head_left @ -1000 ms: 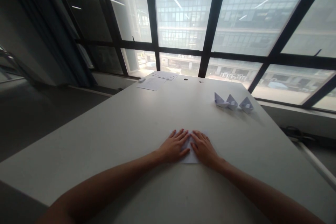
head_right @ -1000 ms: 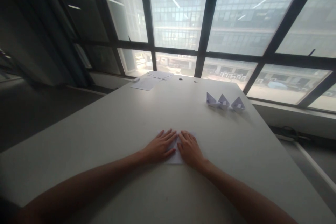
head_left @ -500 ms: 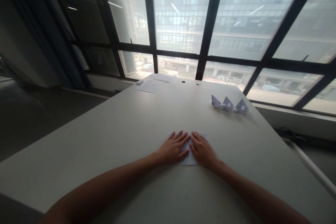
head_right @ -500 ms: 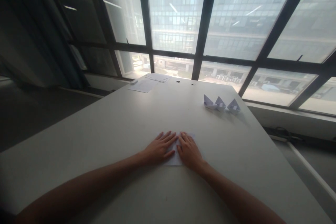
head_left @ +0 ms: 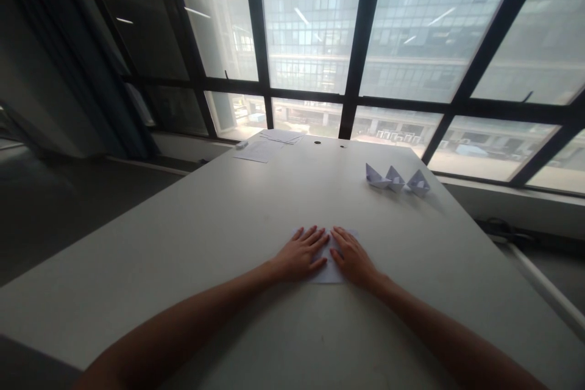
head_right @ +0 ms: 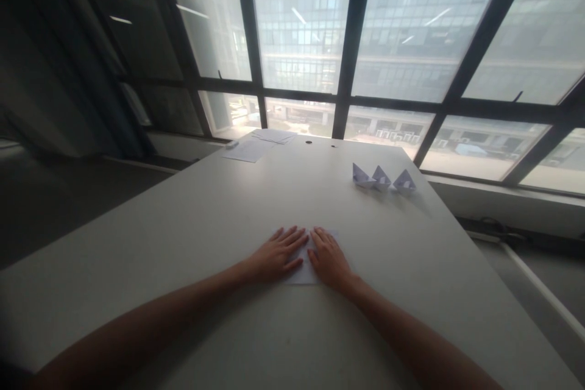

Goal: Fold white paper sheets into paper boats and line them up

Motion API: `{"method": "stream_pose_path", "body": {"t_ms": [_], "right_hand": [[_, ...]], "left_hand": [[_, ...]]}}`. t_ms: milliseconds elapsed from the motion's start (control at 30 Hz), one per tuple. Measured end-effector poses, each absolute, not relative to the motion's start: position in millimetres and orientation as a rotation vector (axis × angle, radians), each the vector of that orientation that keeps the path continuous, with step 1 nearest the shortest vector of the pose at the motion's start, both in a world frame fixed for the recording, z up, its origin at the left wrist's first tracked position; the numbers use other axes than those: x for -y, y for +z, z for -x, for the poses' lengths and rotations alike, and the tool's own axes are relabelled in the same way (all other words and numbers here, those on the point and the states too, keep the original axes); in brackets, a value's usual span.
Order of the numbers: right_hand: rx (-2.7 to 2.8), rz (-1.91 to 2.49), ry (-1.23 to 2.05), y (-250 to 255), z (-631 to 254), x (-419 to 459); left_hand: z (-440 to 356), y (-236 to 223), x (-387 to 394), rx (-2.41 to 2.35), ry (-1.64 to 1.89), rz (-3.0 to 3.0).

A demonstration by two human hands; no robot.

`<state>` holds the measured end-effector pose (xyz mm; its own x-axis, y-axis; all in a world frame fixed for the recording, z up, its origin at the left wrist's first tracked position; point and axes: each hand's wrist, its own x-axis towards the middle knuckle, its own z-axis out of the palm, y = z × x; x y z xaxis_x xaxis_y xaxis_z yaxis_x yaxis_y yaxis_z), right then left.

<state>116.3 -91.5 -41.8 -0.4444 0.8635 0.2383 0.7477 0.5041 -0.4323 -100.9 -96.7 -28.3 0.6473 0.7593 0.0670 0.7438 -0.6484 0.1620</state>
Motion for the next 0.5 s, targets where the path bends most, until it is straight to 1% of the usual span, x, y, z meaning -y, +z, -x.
{"method": "stream_pose_path", "body": {"t_ms": [133, 267, 400, 500], "right_hand": [[2.404, 1.279, 0.404, -40, -127, 89], [2.485, 1.265, 0.353, -41, -148, 82], [2.482, 1.293, 0.296, -43, -181, 64], [2.463, 1.278, 0.276, -45, -203, 50]], "left_hand": [[103, -27, 94, -1.237, 0.144, -2.741], [91, -23, 82, -1.172, 0.109, -2.758], [53, -20, 63, -1.193, 0.154, -2.707], [19, -23, 54, -1.340, 0.255, -2.648]]}}
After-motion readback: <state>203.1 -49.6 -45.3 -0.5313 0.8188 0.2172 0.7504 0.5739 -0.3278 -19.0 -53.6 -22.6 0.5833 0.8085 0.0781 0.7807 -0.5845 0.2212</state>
